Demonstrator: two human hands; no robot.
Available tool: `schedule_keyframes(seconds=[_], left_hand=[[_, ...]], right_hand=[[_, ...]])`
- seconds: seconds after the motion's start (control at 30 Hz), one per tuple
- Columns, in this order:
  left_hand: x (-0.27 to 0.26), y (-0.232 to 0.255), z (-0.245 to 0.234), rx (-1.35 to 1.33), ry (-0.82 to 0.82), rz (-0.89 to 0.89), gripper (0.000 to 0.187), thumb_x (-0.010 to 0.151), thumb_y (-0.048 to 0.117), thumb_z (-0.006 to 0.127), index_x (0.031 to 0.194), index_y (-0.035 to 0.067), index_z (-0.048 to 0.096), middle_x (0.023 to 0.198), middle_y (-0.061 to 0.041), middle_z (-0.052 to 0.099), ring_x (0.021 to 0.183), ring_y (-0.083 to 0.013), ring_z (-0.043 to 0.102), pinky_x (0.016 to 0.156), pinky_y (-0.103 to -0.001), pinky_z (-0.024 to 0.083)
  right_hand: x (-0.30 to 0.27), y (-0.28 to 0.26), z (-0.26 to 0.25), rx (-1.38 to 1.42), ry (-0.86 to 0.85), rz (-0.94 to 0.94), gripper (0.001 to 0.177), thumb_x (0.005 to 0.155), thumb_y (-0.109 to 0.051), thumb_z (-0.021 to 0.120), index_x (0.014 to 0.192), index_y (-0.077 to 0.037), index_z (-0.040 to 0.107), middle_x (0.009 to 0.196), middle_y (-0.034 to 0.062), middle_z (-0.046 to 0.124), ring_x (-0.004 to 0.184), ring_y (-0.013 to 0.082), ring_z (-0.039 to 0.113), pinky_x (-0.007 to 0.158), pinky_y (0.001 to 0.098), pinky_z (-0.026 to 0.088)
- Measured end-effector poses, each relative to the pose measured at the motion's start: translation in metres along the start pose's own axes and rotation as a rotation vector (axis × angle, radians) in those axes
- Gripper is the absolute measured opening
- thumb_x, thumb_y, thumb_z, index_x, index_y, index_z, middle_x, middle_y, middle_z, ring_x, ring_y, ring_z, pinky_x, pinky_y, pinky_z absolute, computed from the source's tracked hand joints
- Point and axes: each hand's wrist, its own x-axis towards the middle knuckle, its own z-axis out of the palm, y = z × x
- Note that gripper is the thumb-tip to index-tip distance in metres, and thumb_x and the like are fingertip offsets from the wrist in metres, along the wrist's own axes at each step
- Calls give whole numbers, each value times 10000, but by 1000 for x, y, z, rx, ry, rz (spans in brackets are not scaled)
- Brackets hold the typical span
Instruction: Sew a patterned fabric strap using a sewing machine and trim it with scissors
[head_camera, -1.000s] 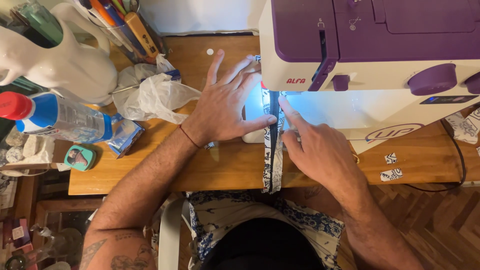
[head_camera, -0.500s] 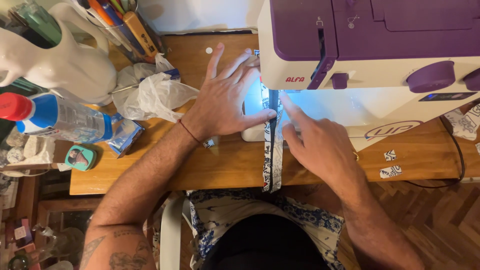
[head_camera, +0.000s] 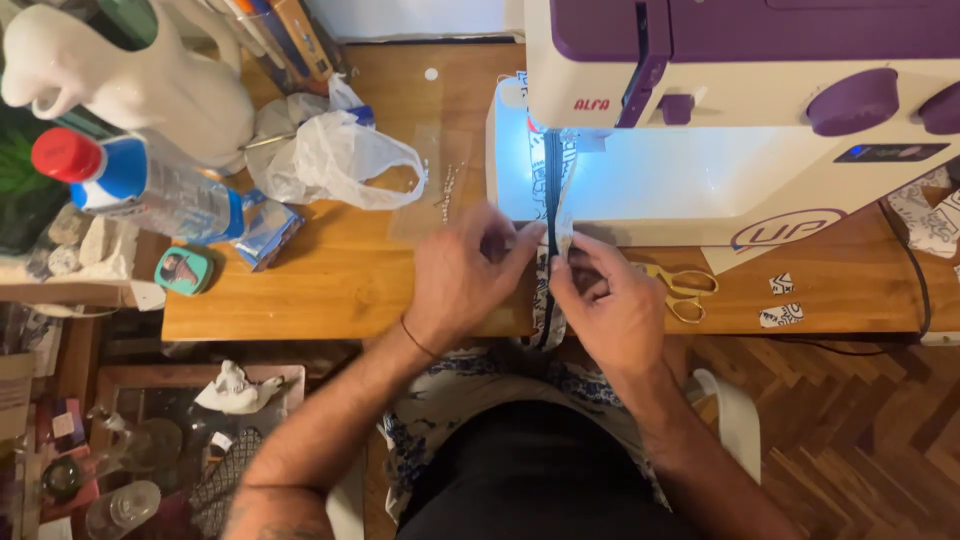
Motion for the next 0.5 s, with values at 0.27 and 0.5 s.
schedule_keyframes(seconds=[0.27,0.5], left_hand=[[-39,28,19,-493,-58,-301,130,904,324,731,916,206,782,706,-27,751,711,-175,733,636,-318,579],[-42,21,29,-631,-33,-380,108,923,267,712,853,184,718,563,17,608,581,-78,539,559,-257,476]], right_hand=[[1,8,2,261,85,0,114,907,-99,775,1004,-48,804,780,122,756,608,195,702,559,320,556],[0,-10,4,435,110,198,76,888,-60,772,817,-70,796,597,19,631,631,38,496,560,262,480]])
